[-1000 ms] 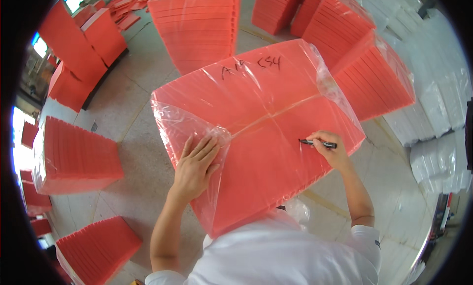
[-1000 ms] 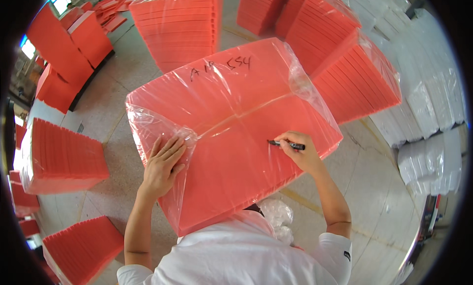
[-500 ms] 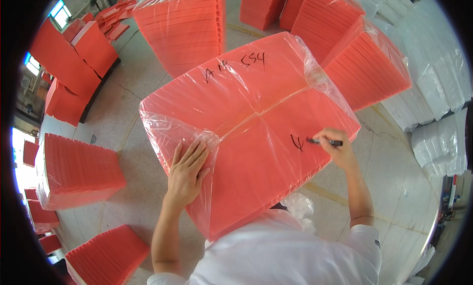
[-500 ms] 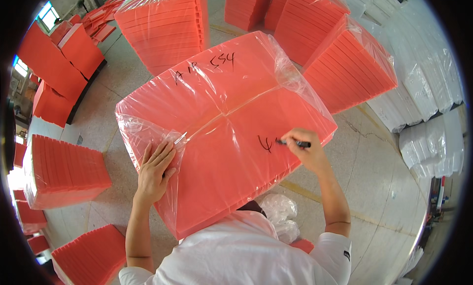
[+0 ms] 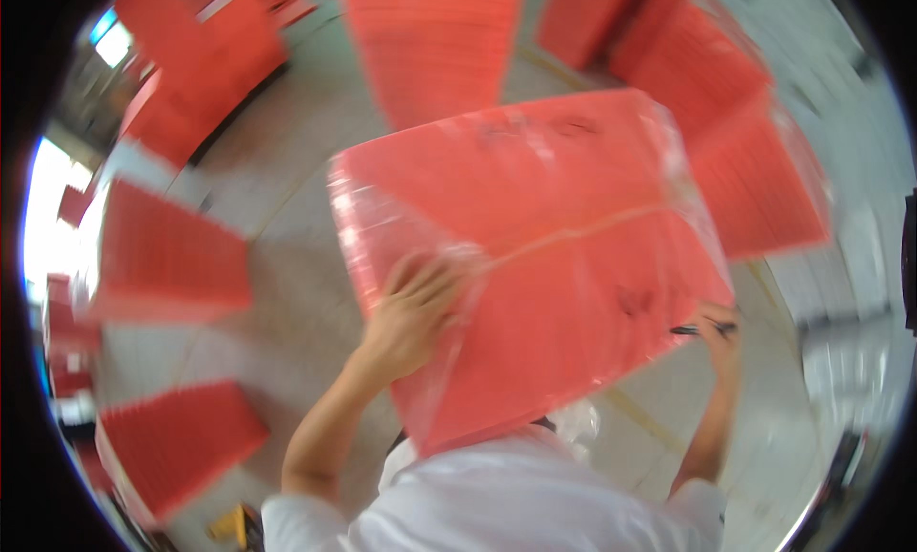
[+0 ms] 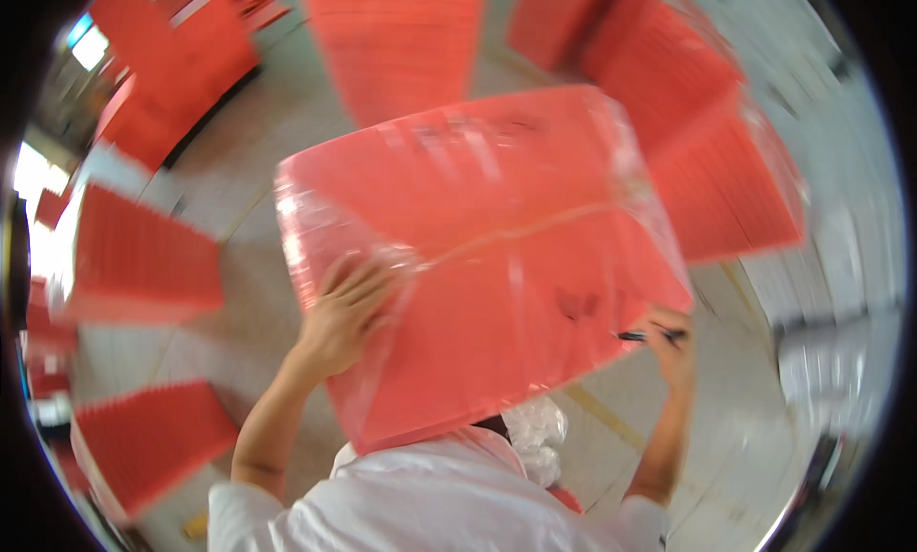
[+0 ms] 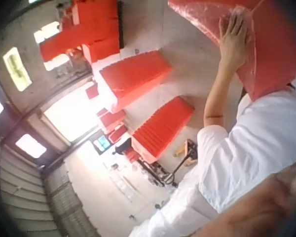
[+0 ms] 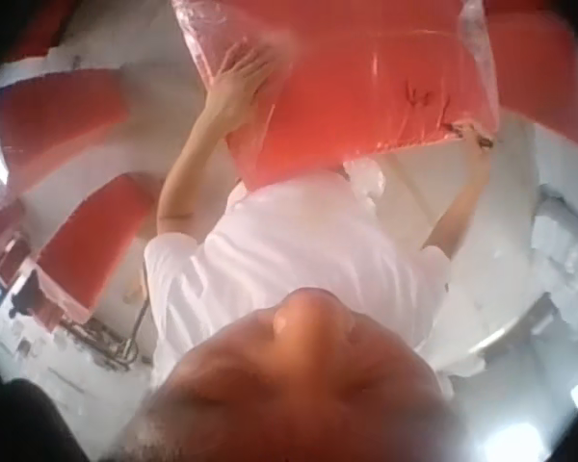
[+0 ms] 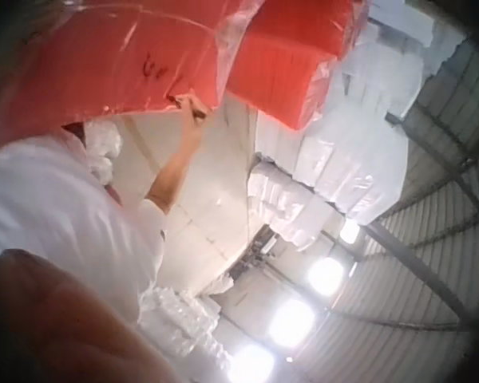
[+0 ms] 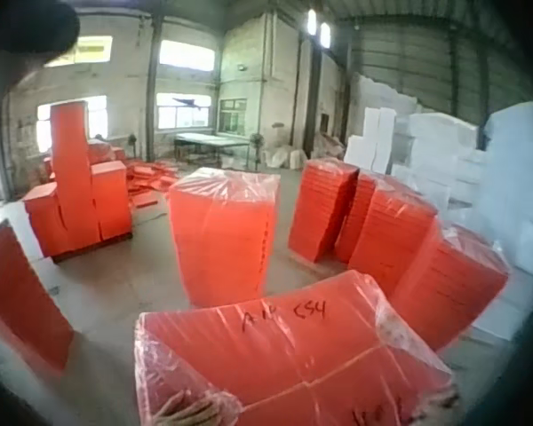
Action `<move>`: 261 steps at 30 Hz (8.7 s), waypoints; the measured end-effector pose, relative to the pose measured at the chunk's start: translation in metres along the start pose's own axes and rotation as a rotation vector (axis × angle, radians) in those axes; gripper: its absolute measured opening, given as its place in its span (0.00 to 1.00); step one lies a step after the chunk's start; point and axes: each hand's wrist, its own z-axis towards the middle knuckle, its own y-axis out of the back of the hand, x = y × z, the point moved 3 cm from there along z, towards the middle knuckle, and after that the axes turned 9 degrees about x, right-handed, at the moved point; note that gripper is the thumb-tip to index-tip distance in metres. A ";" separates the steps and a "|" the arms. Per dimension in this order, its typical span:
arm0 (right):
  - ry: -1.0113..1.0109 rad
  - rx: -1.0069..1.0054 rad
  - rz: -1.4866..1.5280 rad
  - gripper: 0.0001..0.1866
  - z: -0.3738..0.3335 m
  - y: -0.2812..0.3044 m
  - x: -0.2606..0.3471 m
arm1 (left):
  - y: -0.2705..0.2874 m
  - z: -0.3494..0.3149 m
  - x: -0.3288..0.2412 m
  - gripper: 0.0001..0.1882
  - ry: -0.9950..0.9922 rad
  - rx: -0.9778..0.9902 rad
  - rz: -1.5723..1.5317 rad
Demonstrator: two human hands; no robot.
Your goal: The person writes identification codes on the plastic-wrapped surfaces of stacked red foam sheets using a black marker. They move between stacks, write on multiple packages, and briefly handle a plastic bag near the end.
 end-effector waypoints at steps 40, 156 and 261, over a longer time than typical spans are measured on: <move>0.756 0.027 0.268 0.17 0.554 -0.796 0.671 | 0.399 -0.744 0.664 0.24 0.815 -0.805 0.198; 0.591 -0.042 -0.158 0.10 0.815 -1.254 0.950 | 0.503 -0.764 1.070 0.39 0.660 -0.061 0.229; 0.613 -0.438 1.084 0.15 1.137 0.043 0.139 | 0.322 0.795 0.661 0.26 -0.529 -0.025 0.098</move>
